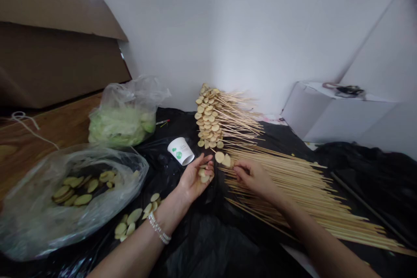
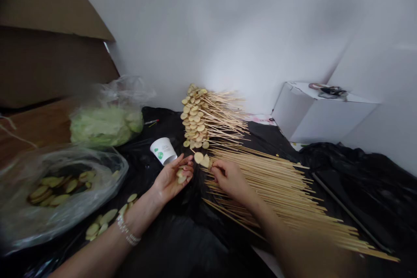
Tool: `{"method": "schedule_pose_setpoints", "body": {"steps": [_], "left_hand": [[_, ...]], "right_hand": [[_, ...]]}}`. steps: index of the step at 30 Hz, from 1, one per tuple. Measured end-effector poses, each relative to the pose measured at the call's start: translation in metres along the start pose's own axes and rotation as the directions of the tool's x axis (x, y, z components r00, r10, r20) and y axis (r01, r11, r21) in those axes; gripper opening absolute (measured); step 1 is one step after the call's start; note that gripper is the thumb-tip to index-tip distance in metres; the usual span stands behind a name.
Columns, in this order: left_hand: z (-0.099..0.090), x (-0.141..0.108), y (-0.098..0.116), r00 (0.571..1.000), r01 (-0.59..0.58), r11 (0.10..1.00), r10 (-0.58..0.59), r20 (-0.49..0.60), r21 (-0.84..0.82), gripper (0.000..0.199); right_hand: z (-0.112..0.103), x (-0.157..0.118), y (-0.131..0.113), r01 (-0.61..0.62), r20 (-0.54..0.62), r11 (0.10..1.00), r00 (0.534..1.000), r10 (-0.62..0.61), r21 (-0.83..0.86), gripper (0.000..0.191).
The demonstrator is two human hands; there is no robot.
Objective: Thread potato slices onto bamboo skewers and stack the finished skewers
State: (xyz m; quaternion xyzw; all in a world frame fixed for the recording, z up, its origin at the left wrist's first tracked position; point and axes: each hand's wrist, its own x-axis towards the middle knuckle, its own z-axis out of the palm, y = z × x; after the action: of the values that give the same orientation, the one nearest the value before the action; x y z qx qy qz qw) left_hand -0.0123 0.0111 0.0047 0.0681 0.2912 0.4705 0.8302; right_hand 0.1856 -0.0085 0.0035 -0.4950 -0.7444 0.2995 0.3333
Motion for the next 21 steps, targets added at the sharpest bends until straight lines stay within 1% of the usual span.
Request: {"method": "schedule_pose_setpoints", "body": {"steps": [2,3,5,6,7,9,10,14,17,19,21], "left_hand": [[0.002,-0.004,0.001,0.998,0.063,0.995,-0.062,0.023,-0.075,0.021],[0.003,-0.005,0.0,0.997,0.073,0.995,-0.072,0.029,-0.068,0.018],[0.002,-0.006,-0.007,0.998,0.049,0.998,-0.05,0.038,0.031,0.009],[0.002,-0.006,-0.011,0.998,0.021,0.993,-0.027,0.051,0.116,0.004],[0.001,-0.006,-0.015,0.997,-0.019,0.977,0.002,0.077,0.21,0.003],[0.001,-0.006,-0.023,0.989,-0.099,0.926,0.05,0.141,0.364,0.015],[0.001,-0.005,-0.025,0.984,-0.133,0.904,0.072,0.16,0.407,0.021],[0.0,-0.004,-0.03,0.974,-0.222,0.849,0.175,0.141,0.479,0.029],[0.0,-0.004,-0.032,0.959,-0.285,0.774,0.226,0.173,0.566,0.03],[0.001,-0.005,-0.035,0.947,-0.318,0.7,0.256,0.192,0.64,0.031],[0.003,-0.006,-0.038,0.932,-0.345,0.613,0.311,0.184,0.711,0.032]], "right_hand": [[0.0,0.0,-0.001,0.001,0.017,0.998,1.0,-0.002,0.062,0.025],[0.0,0.0,-0.001,0.004,0.024,0.996,1.0,-0.006,0.09,0.025],[0.001,-0.001,-0.003,0.021,0.033,0.991,0.999,-0.026,0.13,0.025],[0.001,-0.001,-0.004,0.033,0.035,0.989,0.999,-0.038,0.144,0.025],[0.001,-0.002,-0.005,0.041,0.041,0.987,0.998,-0.048,0.158,0.025],[0.001,-0.003,-0.008,0.04,0.063,0.981,0.997,-0.053,0.191,0.024],[0.001,-0.004,-0.01,0.03,0.076,0.978,0.996,-0.046,0.209,0.024],[0.002,-0.005,-0.013,-0.039,0.118,0.963,0.993,0.008,0.268,0.023],[0.005,-0.005,-0.013,-0.125,0.152,0.941,0.985,0.08,0.315,0.029],[0.008,-0.005,-0.011,-0.168,0.164,0.927,0.979,0.118,0.335,0.033],[0.011,-0.006,-0.01,-0.187,0.162,0.923,0.977,0.139,0.336,0.035]]}}
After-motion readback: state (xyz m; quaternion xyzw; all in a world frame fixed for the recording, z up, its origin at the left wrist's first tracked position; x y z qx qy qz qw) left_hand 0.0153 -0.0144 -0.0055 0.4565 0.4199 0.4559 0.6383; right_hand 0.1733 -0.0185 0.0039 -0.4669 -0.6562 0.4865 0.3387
